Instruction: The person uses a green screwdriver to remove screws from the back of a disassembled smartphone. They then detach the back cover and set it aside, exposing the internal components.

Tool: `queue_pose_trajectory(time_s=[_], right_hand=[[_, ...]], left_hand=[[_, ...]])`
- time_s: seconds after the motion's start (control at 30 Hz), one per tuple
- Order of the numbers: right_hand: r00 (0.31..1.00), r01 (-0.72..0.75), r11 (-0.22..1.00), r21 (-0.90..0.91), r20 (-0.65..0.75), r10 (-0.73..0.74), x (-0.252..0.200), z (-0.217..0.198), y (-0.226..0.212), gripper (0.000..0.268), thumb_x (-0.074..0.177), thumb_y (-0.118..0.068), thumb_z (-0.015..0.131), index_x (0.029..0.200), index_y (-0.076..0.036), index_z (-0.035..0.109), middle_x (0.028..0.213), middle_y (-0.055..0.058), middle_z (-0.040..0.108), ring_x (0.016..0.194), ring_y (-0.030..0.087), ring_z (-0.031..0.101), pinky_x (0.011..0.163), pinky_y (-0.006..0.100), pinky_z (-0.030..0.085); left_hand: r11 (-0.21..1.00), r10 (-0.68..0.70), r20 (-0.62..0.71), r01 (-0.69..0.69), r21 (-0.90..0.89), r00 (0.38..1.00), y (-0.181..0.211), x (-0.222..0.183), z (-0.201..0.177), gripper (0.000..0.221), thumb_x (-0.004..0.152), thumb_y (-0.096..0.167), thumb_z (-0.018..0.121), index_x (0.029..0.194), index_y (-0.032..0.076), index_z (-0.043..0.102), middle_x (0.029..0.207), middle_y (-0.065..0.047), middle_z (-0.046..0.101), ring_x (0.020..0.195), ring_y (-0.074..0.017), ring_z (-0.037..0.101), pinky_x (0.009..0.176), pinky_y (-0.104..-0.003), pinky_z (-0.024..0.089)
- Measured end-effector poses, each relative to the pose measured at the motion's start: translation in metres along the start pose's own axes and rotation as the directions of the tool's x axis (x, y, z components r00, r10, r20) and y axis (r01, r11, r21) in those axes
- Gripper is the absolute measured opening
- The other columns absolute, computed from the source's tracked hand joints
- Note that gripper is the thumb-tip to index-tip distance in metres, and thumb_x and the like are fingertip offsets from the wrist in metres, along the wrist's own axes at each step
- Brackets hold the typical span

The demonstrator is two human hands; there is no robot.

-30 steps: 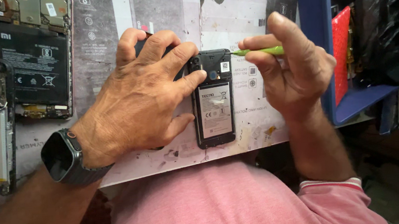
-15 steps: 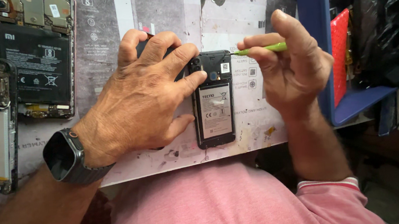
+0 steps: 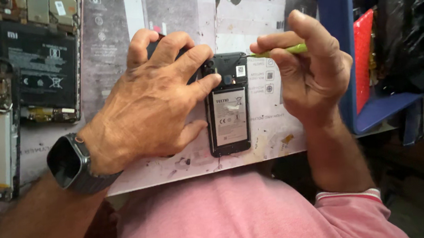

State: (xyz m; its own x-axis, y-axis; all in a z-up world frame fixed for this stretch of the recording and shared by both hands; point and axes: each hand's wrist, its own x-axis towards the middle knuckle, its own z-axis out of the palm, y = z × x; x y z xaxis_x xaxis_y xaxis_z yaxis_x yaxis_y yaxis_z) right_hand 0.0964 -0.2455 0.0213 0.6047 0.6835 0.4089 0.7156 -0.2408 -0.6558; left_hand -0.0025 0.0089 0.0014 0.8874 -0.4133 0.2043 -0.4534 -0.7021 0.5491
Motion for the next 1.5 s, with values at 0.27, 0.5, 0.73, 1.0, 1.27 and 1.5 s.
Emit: queue_pose_trajectory(time_s=[0.27, 0.5, 0.73, 1.0, 1.27, 1.5], right_hand=[[0.999, 0.029, 0.999, -0.035, -0.040, -0.030, 0.004, 0.005, 0.000, 0.047, 0.109, -0.002, 0.064, 0.150, -0.008, 0.041, 0.102, 0.020, 0.076, 0.092, 0.026, 0.079, 0.075, 0.029, 0.068], [0.999, -0.006, 1.000, -0.005, -0.045, 0.006, -0.002, 0.002, 0.002, 0.051, 0.111, -0.002, 0.067, 0.155, -0.008, 0.040, 0.104, 0.017, 0.076, 0.097, 0.023, 0.079, 0.082, 0.028, 0.068], [0.996, -0.088, 0.991, 0.103, -0.008, 0.089, -0.009, 0.000, 0.000, 0.050, 0.117, 0.002, 0.063, 0.157, -0.006, 0.033, 0.117, 0.021, 0.073, 0.108, 0.024, 0.076, 0.095, 0.031, 0.068], [0.982, -0.156, 0.971, 0.178, -0.078, 0.173, -0.003, -0.005, 0.009, 0.057, 0.115, -0.001, 0.062, 0.158, -0.011, 0.025, 0.114, 0.028, 0.073, 0.102, 0.035, 0.078, 0.091, 0.039, 0.072], [0.948, -0.229, 0.880, 0.416, -0.110, 0.299, -0.021, 0.003, -0.024, 0.061, 0.116, -0.006, 0.065, 0.161, -0.010, 0.025, 0.108, 0.028, 0.074, 0.093, 0.033, 0.078, 0.085, 0.040, 0.069], [0.993, -0.049, 0.957, 0.287, 0.121, 0.014, -0.012, 0.037, -0.051, 0.058, 0.115, -0.002, 0.058, 0.163, -0.018, 0.027, 0.111, 0.027, 0.072, 0.097, 0.032, 0.078, 0.091, 0.039, 0.072]], left_hand=[[1.000, 0.004, -0.011, -0.004, 0.008, 1.000, 0.000, 0.000, 0.000, 0.063, 0.066, 0.040, 0.086, 0.121, 0.009, 0.077, 0.139, -0.012, 0.056, 0.134, -0.0308, 0.041, 0.115, -0.056, 0.019], [1.000, -0.002, -0.005, 0.002, 0.008, 1.000, 0.001, 0.002, -0.001, 0.066, 0.065, 0.041, 0.086, 0.121, 0.010, 0.076, 0.140, -0.014, 0.055, 0.135, -0.0318, 0.040, 0.115, -0.056, 0.018], [0.999, -0.023, 0.014, 0.022, 0.029, 1.000, 0.003, 0.003, 0.000, 0.066, 0.064, 0.042, 0.085, 0.121, 0.011, 0.076, 0.139, -0.014, 0.053, 0.136, -0.0316, 0.038, 0.116, -0.055, 0.017], [0.998, 0.026, -0.173, -0.036, -0.058, 0.985, 0.000, 0.001, 0.000, 0.049, 0.075, 0.034, 0.084, 0.118, 0.011, 0.076, 0.138, -0.015, 0.058, 0.134, -0.0325, 0.043, 0.112, -0.055, 0.024], [0.993, -0.107, -0.568, 0.066, -0.093, 0.816, -0.009, -0.014, -0.014, 0.028, 0.089, -0.005, 0.065, 0.114, 0.005, 0.069, 0.111, -0.008, 0.066, 0.103, -0.0267, 0.064, 0.090, -0.042, 0.044], [0.985, -0.164, -0.652, 0.154, -0.073, 0.740, -0.015, -0.015, -0.004, 0.027, 0.089, -0.005, 0.065, 0.112, 0.008, 0.069, 0.090, -0.011, 0.066, 0.081, -0.0309, 0.064, 0.073, -0.044, 0.050]])
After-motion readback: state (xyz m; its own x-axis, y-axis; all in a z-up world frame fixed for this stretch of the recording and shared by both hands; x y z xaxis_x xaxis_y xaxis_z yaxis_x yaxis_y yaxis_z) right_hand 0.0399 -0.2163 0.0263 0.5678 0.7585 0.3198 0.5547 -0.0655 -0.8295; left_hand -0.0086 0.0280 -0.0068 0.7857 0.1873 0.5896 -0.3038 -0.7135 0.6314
